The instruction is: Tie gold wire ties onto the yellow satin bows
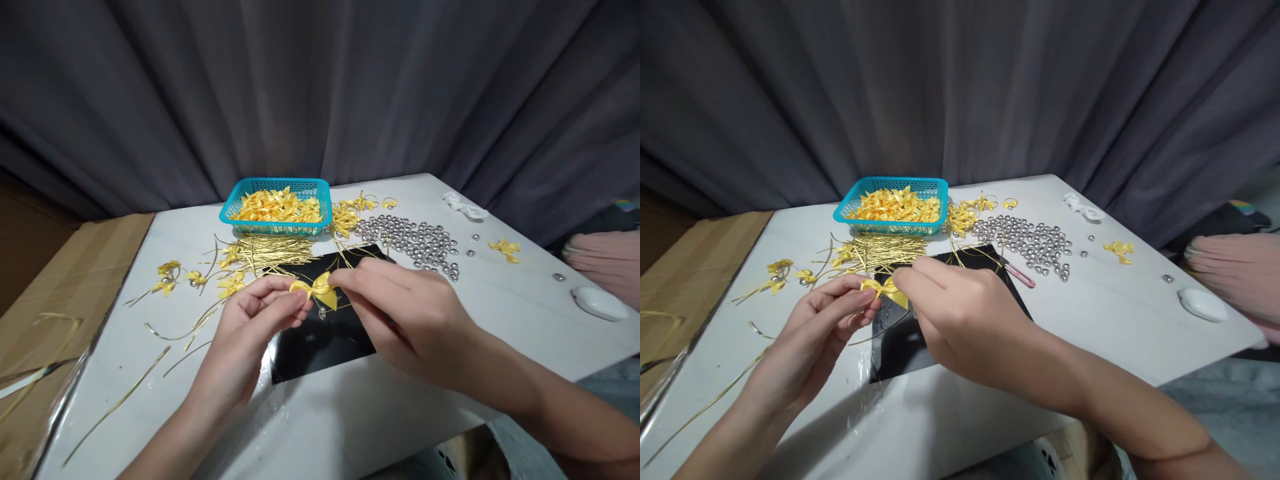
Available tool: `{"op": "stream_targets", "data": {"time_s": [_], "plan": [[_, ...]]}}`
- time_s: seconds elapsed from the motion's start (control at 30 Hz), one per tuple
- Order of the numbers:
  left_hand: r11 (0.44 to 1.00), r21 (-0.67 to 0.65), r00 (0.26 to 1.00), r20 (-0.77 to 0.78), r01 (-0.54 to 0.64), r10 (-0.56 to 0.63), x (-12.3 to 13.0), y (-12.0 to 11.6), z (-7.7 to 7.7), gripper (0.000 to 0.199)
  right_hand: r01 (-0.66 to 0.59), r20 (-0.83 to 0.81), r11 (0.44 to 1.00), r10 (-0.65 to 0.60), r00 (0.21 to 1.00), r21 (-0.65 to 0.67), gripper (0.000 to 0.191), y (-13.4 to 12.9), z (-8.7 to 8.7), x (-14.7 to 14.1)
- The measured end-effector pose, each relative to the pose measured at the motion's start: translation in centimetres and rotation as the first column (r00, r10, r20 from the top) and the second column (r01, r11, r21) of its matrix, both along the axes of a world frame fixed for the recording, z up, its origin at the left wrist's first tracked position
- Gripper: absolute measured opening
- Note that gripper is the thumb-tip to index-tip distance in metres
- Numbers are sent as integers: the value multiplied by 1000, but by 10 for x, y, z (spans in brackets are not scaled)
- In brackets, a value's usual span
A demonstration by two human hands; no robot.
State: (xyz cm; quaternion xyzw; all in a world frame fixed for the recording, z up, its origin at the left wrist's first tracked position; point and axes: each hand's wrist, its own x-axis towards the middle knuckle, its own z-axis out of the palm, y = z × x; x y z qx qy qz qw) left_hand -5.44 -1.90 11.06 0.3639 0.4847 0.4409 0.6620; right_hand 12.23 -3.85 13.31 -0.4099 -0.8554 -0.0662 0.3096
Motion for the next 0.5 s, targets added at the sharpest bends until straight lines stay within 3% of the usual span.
{"op": "stream_targets", "data": {"time_s": [0.5], "plan": [[1000, 7, 1000, 30, -2, 1, 0, -2, 2, 17, -36, -15, 999, 36, 999, -23, 22, 0, 2, 2]]}}
